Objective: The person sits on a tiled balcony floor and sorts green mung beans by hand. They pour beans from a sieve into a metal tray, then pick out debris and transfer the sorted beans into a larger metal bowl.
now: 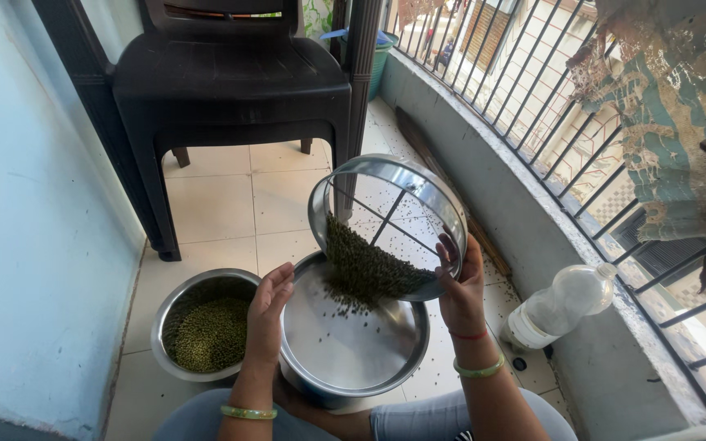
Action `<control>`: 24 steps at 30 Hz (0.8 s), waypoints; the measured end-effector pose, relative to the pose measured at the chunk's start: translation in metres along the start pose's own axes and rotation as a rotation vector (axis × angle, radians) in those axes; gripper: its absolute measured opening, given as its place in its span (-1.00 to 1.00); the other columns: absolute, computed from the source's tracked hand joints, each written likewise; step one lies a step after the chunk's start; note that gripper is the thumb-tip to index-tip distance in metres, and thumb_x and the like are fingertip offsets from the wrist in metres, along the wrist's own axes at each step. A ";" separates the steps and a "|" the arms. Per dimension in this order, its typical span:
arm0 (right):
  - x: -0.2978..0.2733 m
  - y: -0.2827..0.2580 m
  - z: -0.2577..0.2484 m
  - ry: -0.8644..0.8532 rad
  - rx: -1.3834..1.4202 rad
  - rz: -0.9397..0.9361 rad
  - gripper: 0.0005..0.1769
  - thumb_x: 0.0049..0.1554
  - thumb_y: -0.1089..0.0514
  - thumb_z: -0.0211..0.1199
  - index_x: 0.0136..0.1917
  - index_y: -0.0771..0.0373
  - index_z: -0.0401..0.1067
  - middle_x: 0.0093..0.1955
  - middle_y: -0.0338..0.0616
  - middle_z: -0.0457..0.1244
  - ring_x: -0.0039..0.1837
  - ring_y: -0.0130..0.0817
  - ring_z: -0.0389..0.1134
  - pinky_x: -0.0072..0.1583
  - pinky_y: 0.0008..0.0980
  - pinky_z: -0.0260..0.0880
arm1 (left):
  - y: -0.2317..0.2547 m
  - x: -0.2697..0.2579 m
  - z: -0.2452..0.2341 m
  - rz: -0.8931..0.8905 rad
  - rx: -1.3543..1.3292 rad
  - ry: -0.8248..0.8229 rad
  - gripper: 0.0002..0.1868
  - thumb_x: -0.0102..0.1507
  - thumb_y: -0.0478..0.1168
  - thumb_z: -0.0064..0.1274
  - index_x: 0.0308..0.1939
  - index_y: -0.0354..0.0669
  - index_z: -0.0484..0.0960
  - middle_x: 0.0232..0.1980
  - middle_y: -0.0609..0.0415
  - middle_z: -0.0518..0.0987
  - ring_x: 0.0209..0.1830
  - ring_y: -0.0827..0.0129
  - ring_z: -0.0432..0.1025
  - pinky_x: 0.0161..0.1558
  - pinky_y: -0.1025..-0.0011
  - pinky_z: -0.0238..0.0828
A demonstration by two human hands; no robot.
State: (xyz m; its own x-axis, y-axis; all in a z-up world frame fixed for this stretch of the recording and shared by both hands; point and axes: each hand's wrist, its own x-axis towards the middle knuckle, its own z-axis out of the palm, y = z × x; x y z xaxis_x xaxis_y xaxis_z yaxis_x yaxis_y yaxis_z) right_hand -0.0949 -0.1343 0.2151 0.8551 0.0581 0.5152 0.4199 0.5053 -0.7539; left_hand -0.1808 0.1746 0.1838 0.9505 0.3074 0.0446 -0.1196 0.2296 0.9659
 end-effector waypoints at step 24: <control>0.016 -0.073 -0.003 -0.598 -0.747 0.013 -0.19 -0.14 0.24 0.57 0.37 0.14 0.36 0.46 -0.15 0.22 0.63 -0.09 0.06 0.51 -0.05 0.18 | 0.059 -0.028 0.027 0.186 0.600 -0.032 -0.47 0.34 -0.24 -0.15 0.43 0.00 0.38 0.23 -0.11 0.60 0.25 0.05 0.51 0.20 0.18 0.45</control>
State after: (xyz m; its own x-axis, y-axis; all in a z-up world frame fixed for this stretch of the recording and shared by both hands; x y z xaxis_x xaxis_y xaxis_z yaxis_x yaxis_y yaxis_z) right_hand -0.1108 -0.1729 0.2770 0.6512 0.5944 0.4719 0.6738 -0.1667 -0.7198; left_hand -0.2069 0.1546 0.2459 0.9385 0.2623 0.2245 -0.1112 -0.3861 0.9158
